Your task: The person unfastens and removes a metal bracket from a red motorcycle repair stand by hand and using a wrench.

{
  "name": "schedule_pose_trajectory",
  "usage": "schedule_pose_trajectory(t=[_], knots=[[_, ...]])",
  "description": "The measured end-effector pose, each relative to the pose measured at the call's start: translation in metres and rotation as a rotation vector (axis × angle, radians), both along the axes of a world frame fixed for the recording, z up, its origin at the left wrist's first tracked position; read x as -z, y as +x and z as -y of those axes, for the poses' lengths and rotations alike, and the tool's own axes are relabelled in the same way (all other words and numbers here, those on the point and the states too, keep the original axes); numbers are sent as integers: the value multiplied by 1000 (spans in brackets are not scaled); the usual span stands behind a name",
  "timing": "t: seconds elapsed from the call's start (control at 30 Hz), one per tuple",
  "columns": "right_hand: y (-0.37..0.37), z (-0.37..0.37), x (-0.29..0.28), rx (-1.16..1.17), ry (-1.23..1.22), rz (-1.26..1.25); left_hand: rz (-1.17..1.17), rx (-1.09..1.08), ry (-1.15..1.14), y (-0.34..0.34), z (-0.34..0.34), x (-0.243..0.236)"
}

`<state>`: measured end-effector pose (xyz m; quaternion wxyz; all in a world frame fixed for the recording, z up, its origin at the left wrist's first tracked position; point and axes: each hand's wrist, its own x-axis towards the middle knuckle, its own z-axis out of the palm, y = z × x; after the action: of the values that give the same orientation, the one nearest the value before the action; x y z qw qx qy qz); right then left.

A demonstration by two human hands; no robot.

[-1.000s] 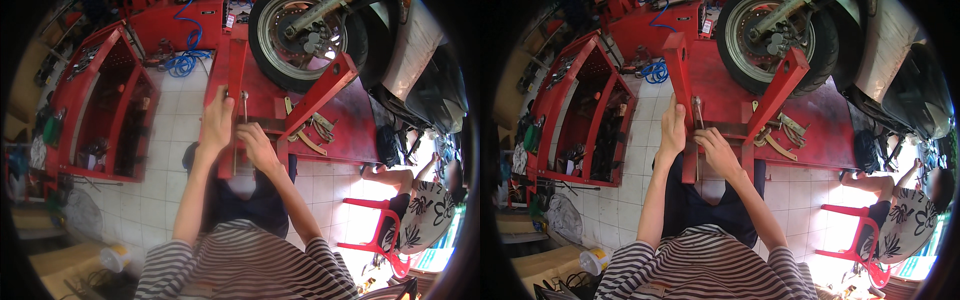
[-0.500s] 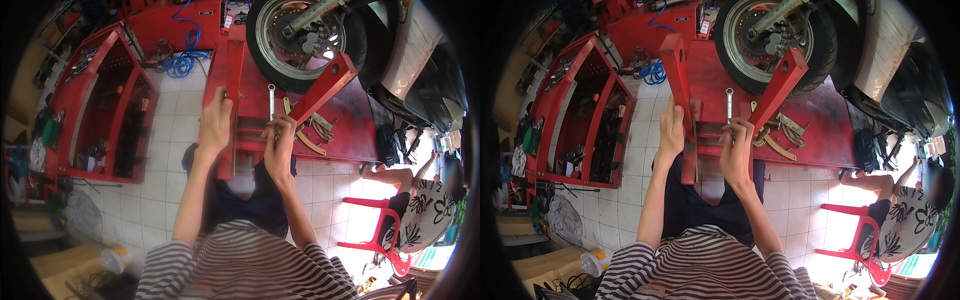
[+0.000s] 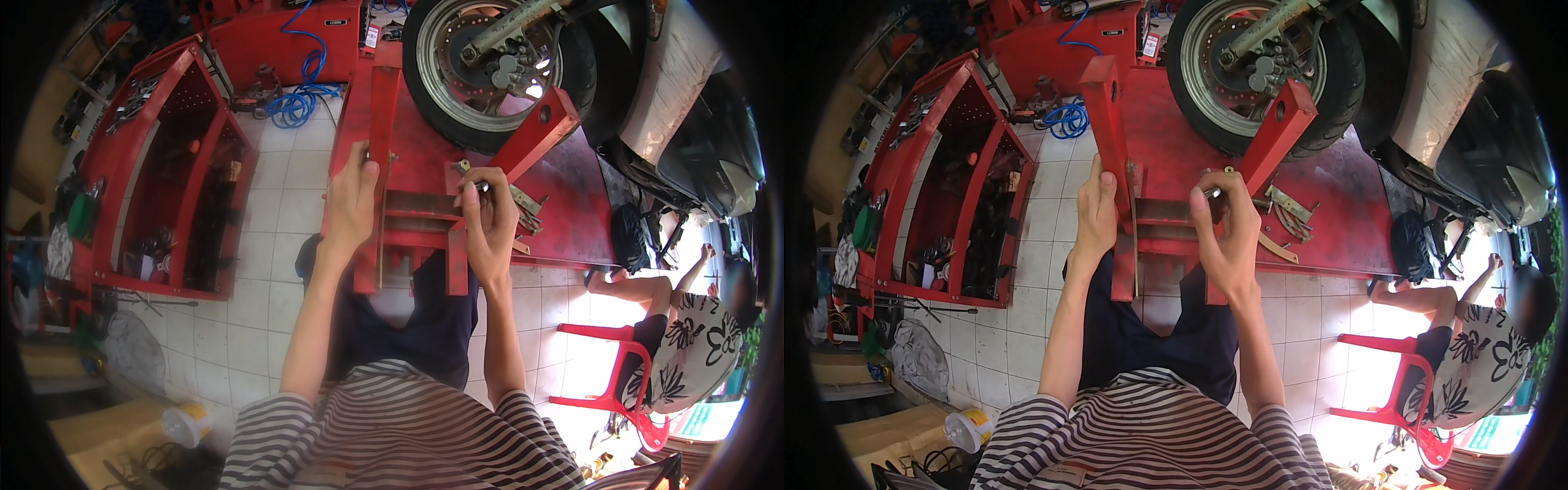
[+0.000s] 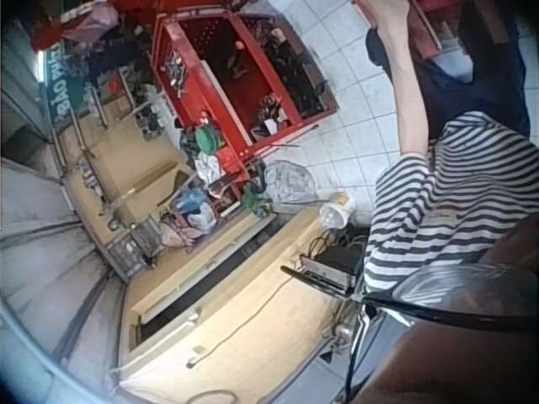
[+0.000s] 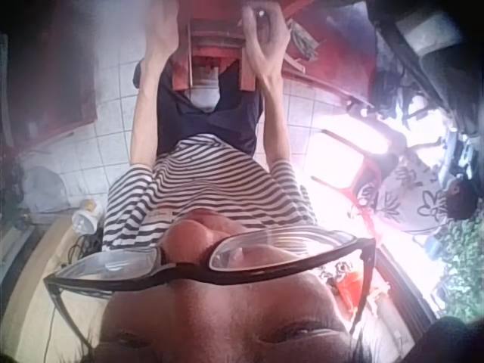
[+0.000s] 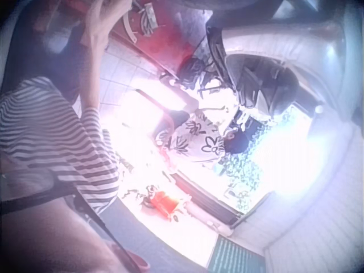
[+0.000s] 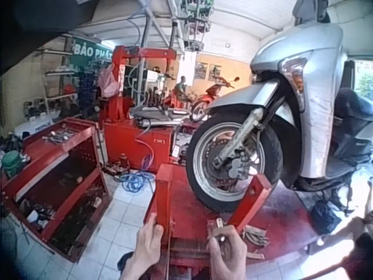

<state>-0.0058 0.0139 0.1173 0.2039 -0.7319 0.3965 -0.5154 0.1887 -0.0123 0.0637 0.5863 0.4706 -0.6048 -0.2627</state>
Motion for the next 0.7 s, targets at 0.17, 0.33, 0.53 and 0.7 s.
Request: schedule_pose_trajectory(t=[0.17, 0.33, 0.53, 0.7], knots=[[10, 4, -13, -53, -42, 138, -30, 26, -3, -1, 0, 0], [28, 14, -35, -169, 58, 190, -40, 29, 10, -1, 0, 0], [46, 26, -56, -95, 90, 71, 23, -30, 14, 0, -3, -3], [47, 43, -67, -61, 141, 136, 3, -21, -18, 1, 0, 2]])
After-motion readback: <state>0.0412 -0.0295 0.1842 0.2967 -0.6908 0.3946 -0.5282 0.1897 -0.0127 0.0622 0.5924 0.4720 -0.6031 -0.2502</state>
